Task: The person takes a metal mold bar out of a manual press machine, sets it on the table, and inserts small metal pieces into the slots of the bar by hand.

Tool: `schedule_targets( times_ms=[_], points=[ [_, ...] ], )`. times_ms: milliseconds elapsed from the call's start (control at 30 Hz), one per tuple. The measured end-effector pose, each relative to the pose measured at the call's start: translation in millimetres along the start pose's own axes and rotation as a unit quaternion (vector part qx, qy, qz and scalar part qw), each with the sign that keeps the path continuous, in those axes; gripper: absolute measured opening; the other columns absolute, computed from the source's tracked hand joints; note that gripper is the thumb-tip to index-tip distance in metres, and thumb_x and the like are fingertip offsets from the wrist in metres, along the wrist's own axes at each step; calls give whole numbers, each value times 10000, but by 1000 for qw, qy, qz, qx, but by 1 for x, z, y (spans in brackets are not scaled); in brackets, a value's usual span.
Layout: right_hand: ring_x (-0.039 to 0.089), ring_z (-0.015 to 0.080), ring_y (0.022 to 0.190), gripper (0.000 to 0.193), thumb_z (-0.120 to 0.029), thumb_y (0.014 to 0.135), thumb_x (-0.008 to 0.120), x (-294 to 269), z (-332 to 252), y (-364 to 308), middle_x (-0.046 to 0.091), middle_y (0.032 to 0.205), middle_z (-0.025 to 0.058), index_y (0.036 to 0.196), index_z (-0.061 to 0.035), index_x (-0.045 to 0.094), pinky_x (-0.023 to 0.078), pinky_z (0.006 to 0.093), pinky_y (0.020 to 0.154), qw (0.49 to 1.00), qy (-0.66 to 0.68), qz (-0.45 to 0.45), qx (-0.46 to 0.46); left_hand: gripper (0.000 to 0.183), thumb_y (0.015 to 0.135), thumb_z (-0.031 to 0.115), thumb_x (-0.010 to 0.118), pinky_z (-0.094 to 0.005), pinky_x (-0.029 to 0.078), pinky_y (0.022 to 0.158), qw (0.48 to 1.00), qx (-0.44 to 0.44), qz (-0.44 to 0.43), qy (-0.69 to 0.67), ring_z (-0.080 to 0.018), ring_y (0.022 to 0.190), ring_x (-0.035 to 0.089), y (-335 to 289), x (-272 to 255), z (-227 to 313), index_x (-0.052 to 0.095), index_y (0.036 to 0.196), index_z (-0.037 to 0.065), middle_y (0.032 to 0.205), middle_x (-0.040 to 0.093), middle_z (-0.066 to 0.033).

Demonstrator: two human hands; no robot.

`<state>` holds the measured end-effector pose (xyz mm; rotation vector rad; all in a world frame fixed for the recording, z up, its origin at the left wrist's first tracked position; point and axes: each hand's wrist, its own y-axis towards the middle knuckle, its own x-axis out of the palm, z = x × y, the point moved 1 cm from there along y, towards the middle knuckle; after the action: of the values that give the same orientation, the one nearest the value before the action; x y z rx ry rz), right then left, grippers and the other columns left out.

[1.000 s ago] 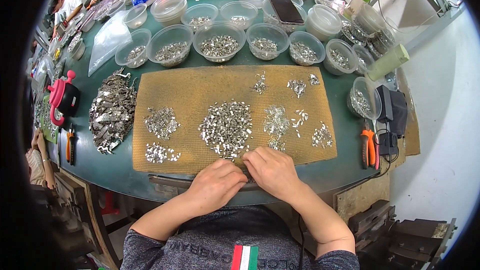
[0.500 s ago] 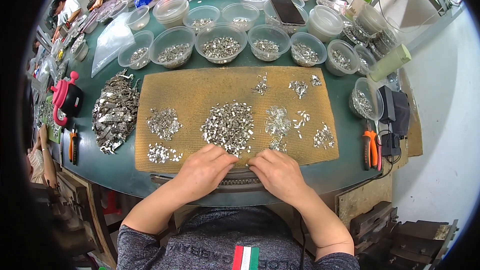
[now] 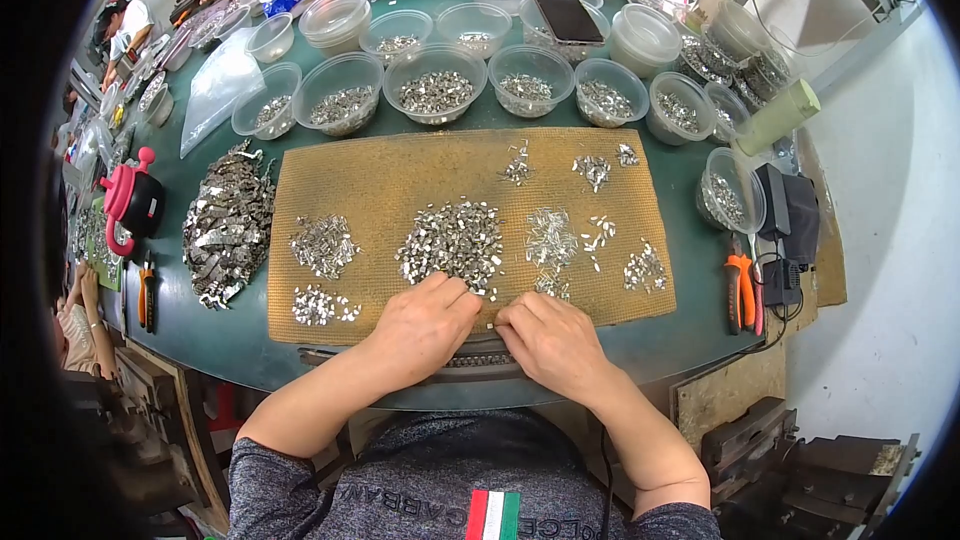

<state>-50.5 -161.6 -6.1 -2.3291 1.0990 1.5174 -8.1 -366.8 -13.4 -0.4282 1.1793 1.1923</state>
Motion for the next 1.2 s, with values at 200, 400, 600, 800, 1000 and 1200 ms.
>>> schedule_targets(
  times_ms=[200,400,600,800,1000,1200],
  points=[
    [666,280,807,140,-83,865,751,-6,-17,-6,661,933,66,953,-58,646,530,394,718,999,40,13,-33,116,889,97,734,-400,539,723,997,-27,30,-70,-286,870,627,-11,-10,1,641,939,48,887,610,-92],
    [675,257,849,140,-71,849,748,-3,-32,-6,671,952,56,954,-56,656,517,371,756,998,35,-1,-54,131,880,57,756,-416,534,723,983,-69,55,-161,-315,832,661,-31,-18,2,650,954,39,866,661,-110],
    [679,249,877,122,-87,865,755,-6,-22,-5,689,1005,40,965,-62,690,529,365,746,999,35,-13,-29,113,892,62,758,-417,544,717,975,-107,58,-187,-318,826,679,-44,-23,6,667,958,44,878,689,-108],
    [687,250,859,106,-88,861,777,3,-14,2,689,954,44,955,-84,728,558,360,705,999,-22,25,12,121,882,66,759,-409,554,729,975,-94,44,-198,-311,839,687,-41,-17,16,678,970,47,889,698,-102],
    [648,253,823,84,-115,885,742,7,-12,6,623,888,43,931,-87,677,549,380,714,999,-46,-2,0,106,872,78,762,-394,560,796,980,-73,13,-186,-281,923,676,-37,-9,23,705,960,58,954,702,-69],
    [665,259,842,126,-90,867,756,3,-13,4,646,914,54,955,-82,666,546,378,715,1000,-11,13,3,108,878,81,761,-393,559,811,977,-75,5,-200,-283,932,668,-38,-13,20,733,979,55,977,701,-69]
  ],
)
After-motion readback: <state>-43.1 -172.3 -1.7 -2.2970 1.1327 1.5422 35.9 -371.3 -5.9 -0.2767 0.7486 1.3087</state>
